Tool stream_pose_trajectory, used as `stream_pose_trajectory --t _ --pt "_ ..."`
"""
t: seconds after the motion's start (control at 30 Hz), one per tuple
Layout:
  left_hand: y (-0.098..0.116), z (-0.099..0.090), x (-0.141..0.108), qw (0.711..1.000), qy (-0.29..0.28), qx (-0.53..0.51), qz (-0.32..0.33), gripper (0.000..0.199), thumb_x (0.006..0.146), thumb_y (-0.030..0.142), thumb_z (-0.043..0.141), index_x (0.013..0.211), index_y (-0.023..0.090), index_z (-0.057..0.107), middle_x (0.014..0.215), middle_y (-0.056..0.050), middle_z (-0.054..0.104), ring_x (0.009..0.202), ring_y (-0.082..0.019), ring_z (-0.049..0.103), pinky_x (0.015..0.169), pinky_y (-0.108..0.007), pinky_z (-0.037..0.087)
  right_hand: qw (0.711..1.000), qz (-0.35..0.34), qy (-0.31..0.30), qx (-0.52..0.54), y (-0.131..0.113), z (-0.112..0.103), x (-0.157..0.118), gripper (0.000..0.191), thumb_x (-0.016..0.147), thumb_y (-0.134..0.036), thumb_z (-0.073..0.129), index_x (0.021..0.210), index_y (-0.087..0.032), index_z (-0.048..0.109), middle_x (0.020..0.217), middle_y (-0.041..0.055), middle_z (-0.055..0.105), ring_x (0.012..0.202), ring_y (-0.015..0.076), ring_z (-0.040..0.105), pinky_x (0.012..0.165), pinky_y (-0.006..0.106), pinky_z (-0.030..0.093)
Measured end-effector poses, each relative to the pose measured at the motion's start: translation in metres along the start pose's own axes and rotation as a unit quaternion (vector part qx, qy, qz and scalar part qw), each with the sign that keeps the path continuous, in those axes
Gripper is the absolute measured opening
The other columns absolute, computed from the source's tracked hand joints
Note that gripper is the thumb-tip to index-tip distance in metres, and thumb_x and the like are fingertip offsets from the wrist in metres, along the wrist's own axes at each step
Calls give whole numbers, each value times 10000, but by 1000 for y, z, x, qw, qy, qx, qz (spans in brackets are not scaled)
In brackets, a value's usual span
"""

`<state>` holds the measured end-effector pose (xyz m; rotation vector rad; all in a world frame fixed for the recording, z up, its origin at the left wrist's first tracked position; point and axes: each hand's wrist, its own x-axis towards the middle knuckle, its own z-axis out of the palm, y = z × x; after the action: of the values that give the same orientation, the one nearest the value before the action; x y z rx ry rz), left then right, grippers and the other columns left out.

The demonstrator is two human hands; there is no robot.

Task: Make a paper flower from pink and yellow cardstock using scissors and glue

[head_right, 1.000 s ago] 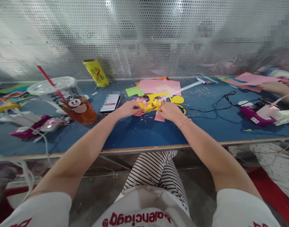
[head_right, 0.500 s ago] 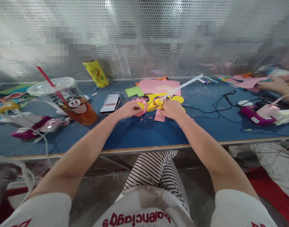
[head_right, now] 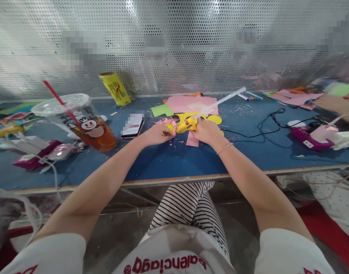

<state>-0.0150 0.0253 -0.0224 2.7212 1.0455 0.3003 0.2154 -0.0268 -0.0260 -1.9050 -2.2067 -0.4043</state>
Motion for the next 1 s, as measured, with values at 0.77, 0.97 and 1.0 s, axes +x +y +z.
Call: stream_pose_trajectory --t 0.77,0.97,1.0 --pt "24 0 4 989 -48 138 -38 213 687 98 517 769 126 712 804 -103 698 810 -209 629 674 -294 409 993 62 58 86 20 0 2 590 817 -603 485 1104 -99 592 962 177 682 848 293 648 705 367 466" --pt "12 0 0 992 -23 123 -8 181 711 149 515 734 151 695 777 -75 696 760 -182 615 652 -280 399 987 102 71 101 22 -9 0 556 810 -554 505 1118 -98 585 917 174 692 838 302 655 685 378 490" --pt "11 -1 -1 992 -31 123 -6 181 712 149 515 749 154 692 784 -72 697 759 -179 615 646 -276 397 987 104 70 102 22 -11 0 520 819 -520 502 1117 -102 587 924 172 693 846 299 656 688 377 493"
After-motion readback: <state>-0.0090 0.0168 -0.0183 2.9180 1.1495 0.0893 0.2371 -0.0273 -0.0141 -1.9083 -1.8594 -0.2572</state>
